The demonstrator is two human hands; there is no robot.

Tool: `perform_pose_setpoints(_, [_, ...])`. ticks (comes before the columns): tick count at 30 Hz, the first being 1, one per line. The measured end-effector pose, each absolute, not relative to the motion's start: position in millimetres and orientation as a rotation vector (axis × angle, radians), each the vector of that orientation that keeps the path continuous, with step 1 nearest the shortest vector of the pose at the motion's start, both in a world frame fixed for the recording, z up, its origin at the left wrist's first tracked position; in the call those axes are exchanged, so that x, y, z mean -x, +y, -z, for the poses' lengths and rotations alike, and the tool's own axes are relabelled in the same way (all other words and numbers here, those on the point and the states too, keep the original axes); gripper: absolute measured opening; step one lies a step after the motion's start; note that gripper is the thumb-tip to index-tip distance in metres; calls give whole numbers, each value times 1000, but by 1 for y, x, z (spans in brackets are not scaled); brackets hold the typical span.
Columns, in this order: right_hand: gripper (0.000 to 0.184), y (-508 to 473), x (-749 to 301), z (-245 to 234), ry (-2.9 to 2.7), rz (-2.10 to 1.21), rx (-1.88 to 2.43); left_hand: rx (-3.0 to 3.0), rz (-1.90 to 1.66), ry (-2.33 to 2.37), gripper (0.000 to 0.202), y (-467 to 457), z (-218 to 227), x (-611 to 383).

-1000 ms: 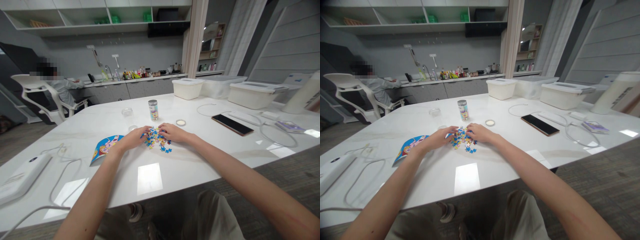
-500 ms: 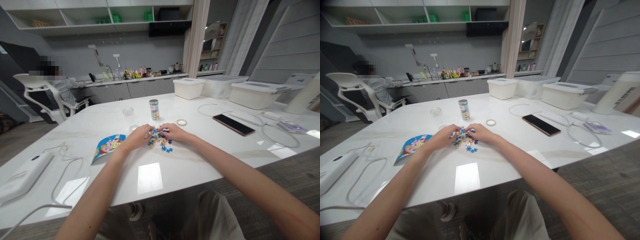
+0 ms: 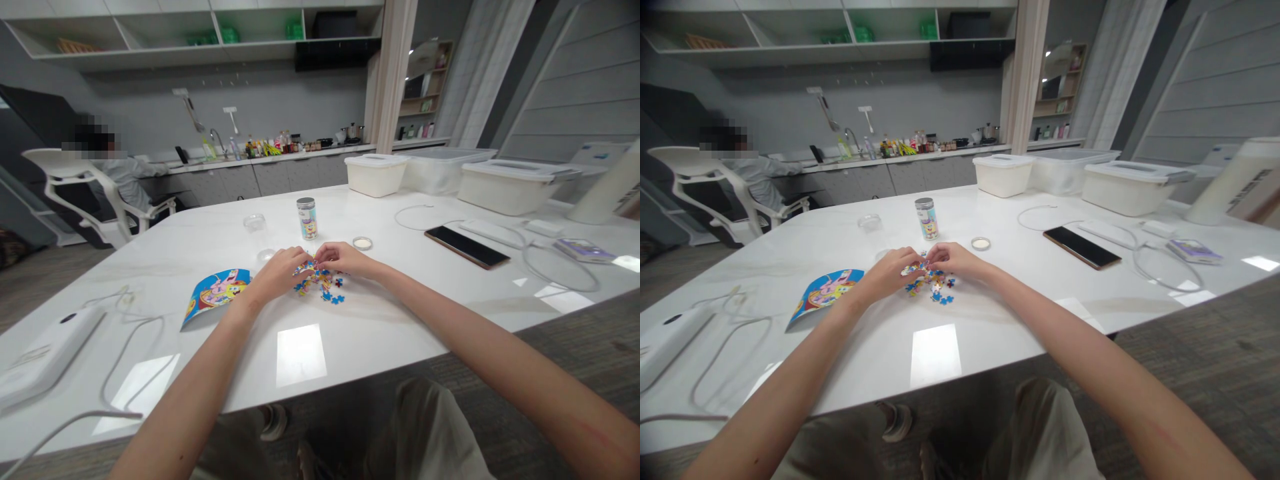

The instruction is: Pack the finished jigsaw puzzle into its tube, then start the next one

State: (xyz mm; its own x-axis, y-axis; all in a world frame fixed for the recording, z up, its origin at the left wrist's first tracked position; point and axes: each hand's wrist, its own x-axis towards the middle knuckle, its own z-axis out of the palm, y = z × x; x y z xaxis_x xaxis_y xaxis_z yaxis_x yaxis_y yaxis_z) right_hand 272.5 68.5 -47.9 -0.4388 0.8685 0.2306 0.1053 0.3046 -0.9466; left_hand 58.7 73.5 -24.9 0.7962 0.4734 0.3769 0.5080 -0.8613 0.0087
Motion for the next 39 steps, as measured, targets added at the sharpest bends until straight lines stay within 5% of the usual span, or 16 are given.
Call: perform_pose_setpoints(39, [34, 66, -274, 45, -1645, -1246, 867, 2900, 453, -730, 18, 70, 31, -67])
